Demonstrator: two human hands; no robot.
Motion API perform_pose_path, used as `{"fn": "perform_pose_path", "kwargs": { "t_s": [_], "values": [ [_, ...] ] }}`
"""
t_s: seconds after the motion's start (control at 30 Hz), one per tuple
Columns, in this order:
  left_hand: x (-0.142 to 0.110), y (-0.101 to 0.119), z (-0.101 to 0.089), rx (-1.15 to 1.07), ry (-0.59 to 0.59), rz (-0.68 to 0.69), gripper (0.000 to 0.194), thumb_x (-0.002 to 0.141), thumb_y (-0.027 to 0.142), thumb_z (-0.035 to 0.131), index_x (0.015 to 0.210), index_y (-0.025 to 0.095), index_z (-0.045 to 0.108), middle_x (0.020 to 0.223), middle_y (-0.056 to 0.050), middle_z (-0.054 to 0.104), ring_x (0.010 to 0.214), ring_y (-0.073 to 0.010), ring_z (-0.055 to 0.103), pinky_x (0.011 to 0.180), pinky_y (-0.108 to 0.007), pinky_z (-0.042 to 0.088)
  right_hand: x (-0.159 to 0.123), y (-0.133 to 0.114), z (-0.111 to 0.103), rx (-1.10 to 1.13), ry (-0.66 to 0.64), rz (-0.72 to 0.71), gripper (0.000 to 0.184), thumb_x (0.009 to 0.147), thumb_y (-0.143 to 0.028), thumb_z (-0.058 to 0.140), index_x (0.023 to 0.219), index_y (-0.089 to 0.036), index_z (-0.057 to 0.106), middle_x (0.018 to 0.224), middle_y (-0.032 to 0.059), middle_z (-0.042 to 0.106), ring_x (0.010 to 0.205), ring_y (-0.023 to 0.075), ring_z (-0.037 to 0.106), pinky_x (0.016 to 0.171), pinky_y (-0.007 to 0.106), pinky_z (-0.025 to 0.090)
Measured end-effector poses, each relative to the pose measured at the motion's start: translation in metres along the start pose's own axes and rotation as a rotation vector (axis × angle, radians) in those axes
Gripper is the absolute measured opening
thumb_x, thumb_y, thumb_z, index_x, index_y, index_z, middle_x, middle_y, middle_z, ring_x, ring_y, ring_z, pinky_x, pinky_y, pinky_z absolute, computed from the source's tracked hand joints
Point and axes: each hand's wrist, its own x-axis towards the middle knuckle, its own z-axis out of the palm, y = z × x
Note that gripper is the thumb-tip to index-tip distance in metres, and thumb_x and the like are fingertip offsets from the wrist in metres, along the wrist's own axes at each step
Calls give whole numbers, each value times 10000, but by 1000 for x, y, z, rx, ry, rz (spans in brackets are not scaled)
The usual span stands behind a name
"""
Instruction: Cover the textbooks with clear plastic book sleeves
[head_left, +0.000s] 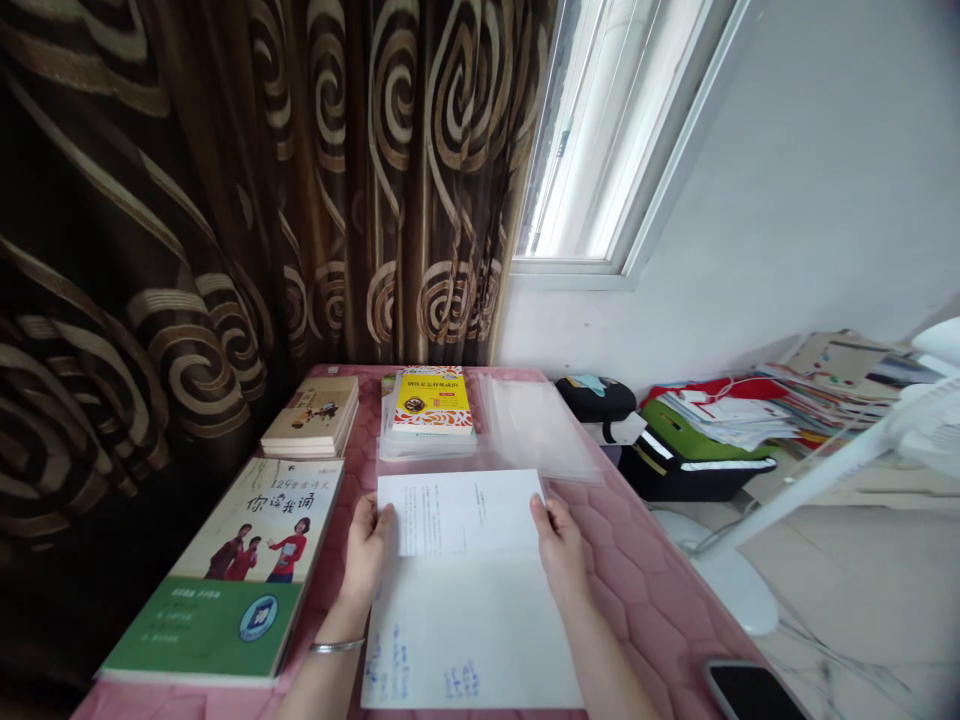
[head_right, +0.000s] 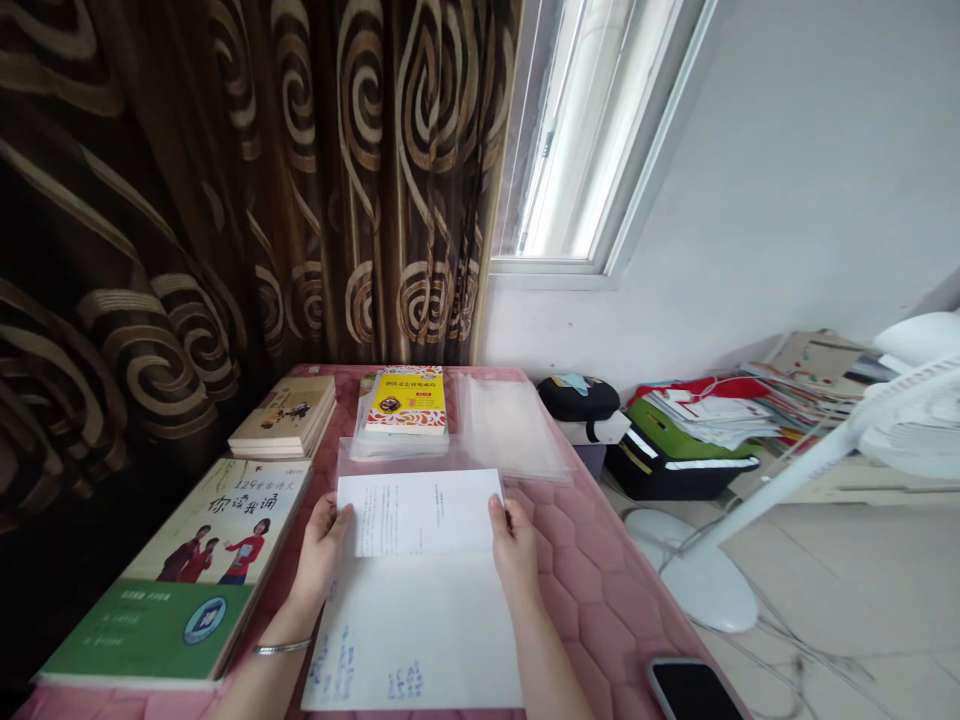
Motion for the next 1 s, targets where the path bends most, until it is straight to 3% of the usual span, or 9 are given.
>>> {"fn": "perform_pose_path", "kwargs": {
  "t_s": [0.13,0.4,0.63,0.87,1.0],
  "values": [
    [2,-2,1,-11,-2,5,374,768,507,655,956,190,596,878,-44,681,838,-197,625,792,-312,470,-1,-3,1,103,2,30,497,683,-708,635,726,-218,568,648,-11,582,626,177,510,554,268,407],
    [-2,5,0,-15,7,4,342,763,465,656,968,197,601,888,-40,681,849,-205,623,779,-313,478,1,2,0,-17,15,-14,531,728,-718,580,576,-233,426,507,-52,394,505,127,363,453,250,289],
    [2,-2,1,6,4,23,359,773,508,656,941,196,599,856,-34,669,821,-194,622,786,-308,474,0,1,1,103,-19,3,450,735,-658,621,716,-212,565,622,-12,551,577,158,477,514,258,394],
    [-1,6,1,-28,35,-13,370,730,499,678,936,200,608,869,-33,678,859,-210,626,786,-311,480,0,0,1,-28,7,-12,538,721,-734,568,587,-238,408,519,-55,387,521,131,367,466,248,298],
    [1,5,1,-19,0,-6,377,740,495,684,953,193,607,870,-41,683,841,-204,632,780,-306,479,-2,-4,2,-6,2,-18,531,724,-726,577,589,-239,414,525,-52,413,531,137,383,485,252,313]
  ]
}}
